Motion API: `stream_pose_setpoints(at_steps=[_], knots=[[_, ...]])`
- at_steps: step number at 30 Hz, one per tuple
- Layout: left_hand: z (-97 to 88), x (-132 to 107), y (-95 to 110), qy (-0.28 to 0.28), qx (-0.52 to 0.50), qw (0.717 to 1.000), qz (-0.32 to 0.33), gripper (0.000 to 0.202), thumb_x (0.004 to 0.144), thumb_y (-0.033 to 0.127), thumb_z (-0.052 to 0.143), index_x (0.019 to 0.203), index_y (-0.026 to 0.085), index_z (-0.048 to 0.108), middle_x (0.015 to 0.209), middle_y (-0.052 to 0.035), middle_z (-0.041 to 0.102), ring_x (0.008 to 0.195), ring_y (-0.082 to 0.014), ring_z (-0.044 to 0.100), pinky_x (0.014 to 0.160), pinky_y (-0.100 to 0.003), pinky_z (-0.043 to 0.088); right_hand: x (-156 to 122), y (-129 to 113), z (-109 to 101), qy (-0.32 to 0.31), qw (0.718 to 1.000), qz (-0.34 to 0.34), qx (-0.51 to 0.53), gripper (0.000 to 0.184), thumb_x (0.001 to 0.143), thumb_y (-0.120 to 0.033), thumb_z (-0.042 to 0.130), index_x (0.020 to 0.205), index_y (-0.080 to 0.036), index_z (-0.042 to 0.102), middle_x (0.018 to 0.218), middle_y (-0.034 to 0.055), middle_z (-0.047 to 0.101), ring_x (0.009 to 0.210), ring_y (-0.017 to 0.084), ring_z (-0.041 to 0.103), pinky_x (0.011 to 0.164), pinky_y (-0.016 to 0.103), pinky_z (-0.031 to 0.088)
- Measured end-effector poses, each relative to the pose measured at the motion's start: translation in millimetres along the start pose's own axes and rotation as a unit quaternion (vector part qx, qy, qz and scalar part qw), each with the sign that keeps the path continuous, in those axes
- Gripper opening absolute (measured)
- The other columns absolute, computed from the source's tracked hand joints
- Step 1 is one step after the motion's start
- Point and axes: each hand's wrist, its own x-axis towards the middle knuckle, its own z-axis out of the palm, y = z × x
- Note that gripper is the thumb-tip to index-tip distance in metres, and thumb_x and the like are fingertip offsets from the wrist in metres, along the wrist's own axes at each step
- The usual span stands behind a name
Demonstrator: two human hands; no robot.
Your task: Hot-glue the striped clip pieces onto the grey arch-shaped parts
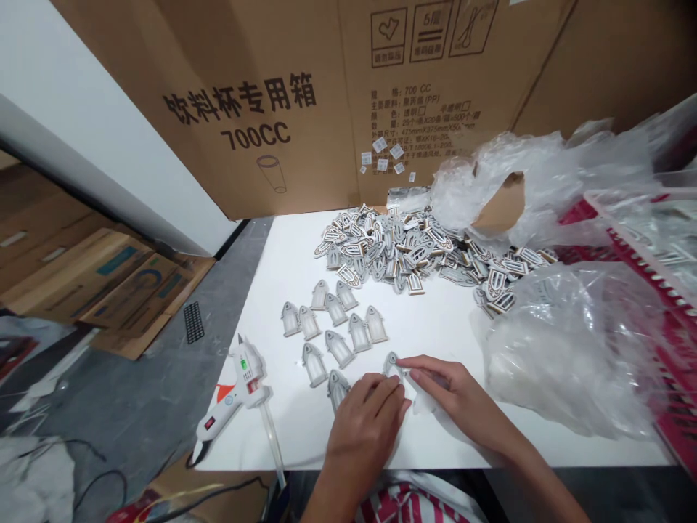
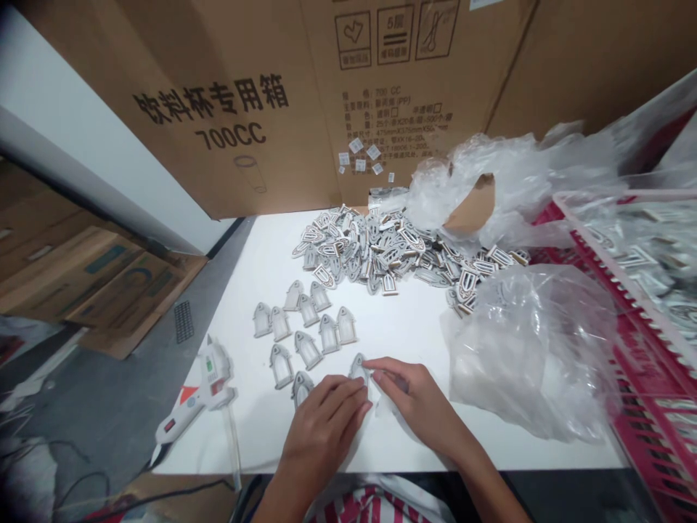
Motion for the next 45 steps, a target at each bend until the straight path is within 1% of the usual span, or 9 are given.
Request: stream_pose_setpoints(at_steps=[4,9,15,22,26,30,34,38,45], knots=[[0.0,-5,2,-0.017,0.021,1.0,0.001,0.019,0.104,0.014,0.064,0.122,0.013,0.07,0.117,-0.0099,0.078,0.102,-0.0216,0.071,0.086,-0.039,0.063,6,5,-6,0.008,1.0,-0.005,-0.02,0.04,0.106,-0.054,0.057,0.126,-0.026,0.078,0.127,0.0058,0.079,0.118,0.026,0.071,0.107,0.037,0.051],[2.2,-15,1,-0.005,0.064,0.998,0.001,0.009,0.104,0.013,0.063,0.11,0.014,0.07,0.114,-0.01,0.079,0.096,-0.0211,0.072,0.083,-0.04,0.06,39,5,-27,0.126,0.977,-0.012,-0.174,0.056,0.106,-0.056,0.046,0.144,-0.02,0.067,0.088,0.0037,0.072,0.079,0.024,0.066,0.077,0.035,0.051],[0.4,-14,-4,0.047,0.109,0.992,-0.039,0.007,0.105,0.014,0.061,0.105,0.018,0.066,0.105,-0.0064,0.078,0.095,-0.0232,0.069,0.088,-0.041,0.055,75,-9,-36,0.155,0.947,0.004,-0.282,0.064,0.104,-0.039,0.045,0.165,-0.02,0.046,0.075,0.0025,0.063,0.082,0.029,0.061,0.079,0.036,0.04],[-5.2,-10,0,0.036,0.135,0.984,-0.113,0.012,0.103,0.014,0.062,0.094,0.022,0.06,0.093,-0.0024,0.072,0.086,-0.0239,0.063,0.083,-0.043,0.048,45,-4,-29,0.118,0.944,0.017,-0.307,0.054,0.105,-0.043,0.041,0.151,-0.021,0.059,0.075,0.0029,0.063,0.073,0.028,0.061,0.071,0.035,0.041],[-3.8,-6,5,0.03,0.152,0.978,-0.138,0.012,0.098,0.01,0.063,0.093,0.021,0.06,0.091,-0.0035,0.069,0.085,-0.026,0.06,0.081,-0.045,0.049,8,0,-23,0.09,0.964,0.025,-0.248,0.048,0.108,-0.05,0.042,0.143,-0.026,0.065,0.076,0.0015,0.067,0.074,0.026,0.062,0.074,0.036,0.045],[-2.9,13,19,-0.031,0.068,0.987,-0.14,0.019,0.095,0.01,0.066,0.11,0.021,0.065,0.105,-0.0046,0.072,0.096,-0.0269,0.063,0.088,-0.046,0.055,-18,-2,-21,0.038,0.995,0.022,-0.087,0.041,0.107,-0.056,0.051,0.122,-0.026,0.075,0.098,0.0041,0.073,0.1,0.026,0.067,0.09,0.035,0.048],[3.9,33,33,-0.104,-0.006,0.991,-0.088,0.041,0.091,0.024,0.079,0.13,0.022,0.064,0.14,-0.0085,0.066,0.114,-0.0301,0.063,0.095,-0.048,0.06,-25,2,-25,0.106,0.99,0.08,0.04,0.045,0.102,-0.063,0.06,0.123,-0.025,0.072,0.07,-0.0037,0.054,0.067,0.017,0.055,0.06,0.028,0.041],[12.3,34,37,-0.145,0.043,0.987,-0.045,0.026,0.09,0.029,0.083,0.109,0.017,0.07,0.133,-0.0105,0.069,0.116,-0.0325,0.064,0.092,-0.046,0.063,-26,12,-30,0.14,0.976,0.125,0.106,0.057,0.096,-0.07,0.065,0.131,-0.025,0.065,0.061,-0.0105,0.032,0.048,0.009,0.024,0.046,0.026,0.016],[13.0,23,36,-0.071,0.021,0.995,-0.065,0.016,0.103,0.026,0.068,0.117,0.018,0.064,0.117,-0.0067,0.073,0.108,-0.0239,0.071,0.079,-0.033,0.065,-27,13,-22,0.171,0.966,0.14,0.134,0.058,0.092,-0.072,0.069,0.123,-0.023,0.069,0.061,-0.0106,0.029,0.05,0.008,0.021,0.045,0.025,0.016]])
